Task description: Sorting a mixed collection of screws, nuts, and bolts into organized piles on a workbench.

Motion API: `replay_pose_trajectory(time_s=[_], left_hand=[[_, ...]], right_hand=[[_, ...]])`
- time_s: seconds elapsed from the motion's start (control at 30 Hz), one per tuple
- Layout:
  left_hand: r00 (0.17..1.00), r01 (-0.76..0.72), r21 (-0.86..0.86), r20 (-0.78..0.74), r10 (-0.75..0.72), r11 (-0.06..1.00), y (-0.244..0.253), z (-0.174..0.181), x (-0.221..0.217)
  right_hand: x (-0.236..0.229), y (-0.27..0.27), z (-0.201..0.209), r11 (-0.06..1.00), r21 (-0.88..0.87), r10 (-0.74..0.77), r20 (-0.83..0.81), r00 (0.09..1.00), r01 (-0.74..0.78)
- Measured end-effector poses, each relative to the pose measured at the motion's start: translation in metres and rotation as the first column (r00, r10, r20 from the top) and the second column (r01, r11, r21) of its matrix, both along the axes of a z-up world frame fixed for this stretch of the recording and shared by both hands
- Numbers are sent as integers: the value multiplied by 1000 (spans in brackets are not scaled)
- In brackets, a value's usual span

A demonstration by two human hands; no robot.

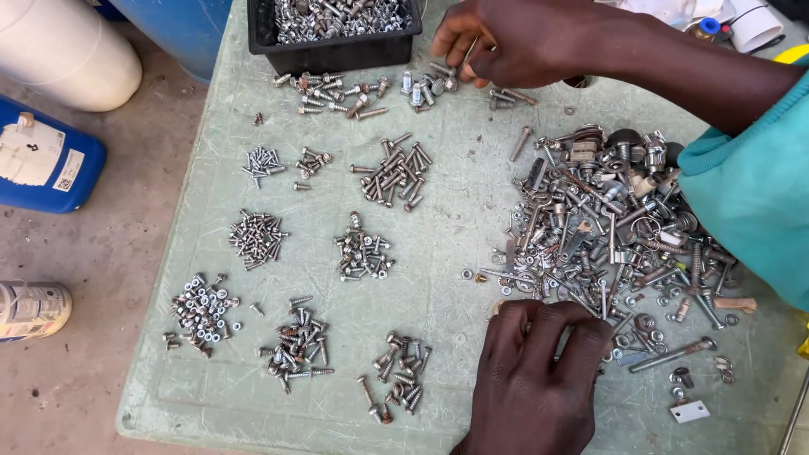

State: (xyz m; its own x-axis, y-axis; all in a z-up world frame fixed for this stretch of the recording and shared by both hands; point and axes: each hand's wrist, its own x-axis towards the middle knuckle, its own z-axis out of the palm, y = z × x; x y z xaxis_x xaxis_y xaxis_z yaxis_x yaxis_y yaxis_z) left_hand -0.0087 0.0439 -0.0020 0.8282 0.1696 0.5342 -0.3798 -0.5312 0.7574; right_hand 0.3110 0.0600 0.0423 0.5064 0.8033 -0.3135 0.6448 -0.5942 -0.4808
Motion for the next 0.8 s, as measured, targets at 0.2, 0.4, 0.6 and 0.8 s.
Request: replay_pose_trajectory(time_s=[0.2, 0.4, 0.6, 0.8], left_hand=[[1000, 21, -2, 9, -21, 1000, -1, -3, 1], [999, 32, -16, -3, -32, 999, 1, -1, 1], [999, 15, 6, -41, -14, 1000, 5, -5, 4], [994, 19, 120, -111, -5, 993, 1, -7, 3]], right_hand=[[3, -5, 1, 994, -34, 110, 155, 982, -106], [-4, -15, 9, 999, -35, 40, 113, 993, -36], [-51, -79, 51, 982, 180, 42, 46, 998, -50], [-145, -164, 72, 995, 92, 12, 263, 965, -38]])
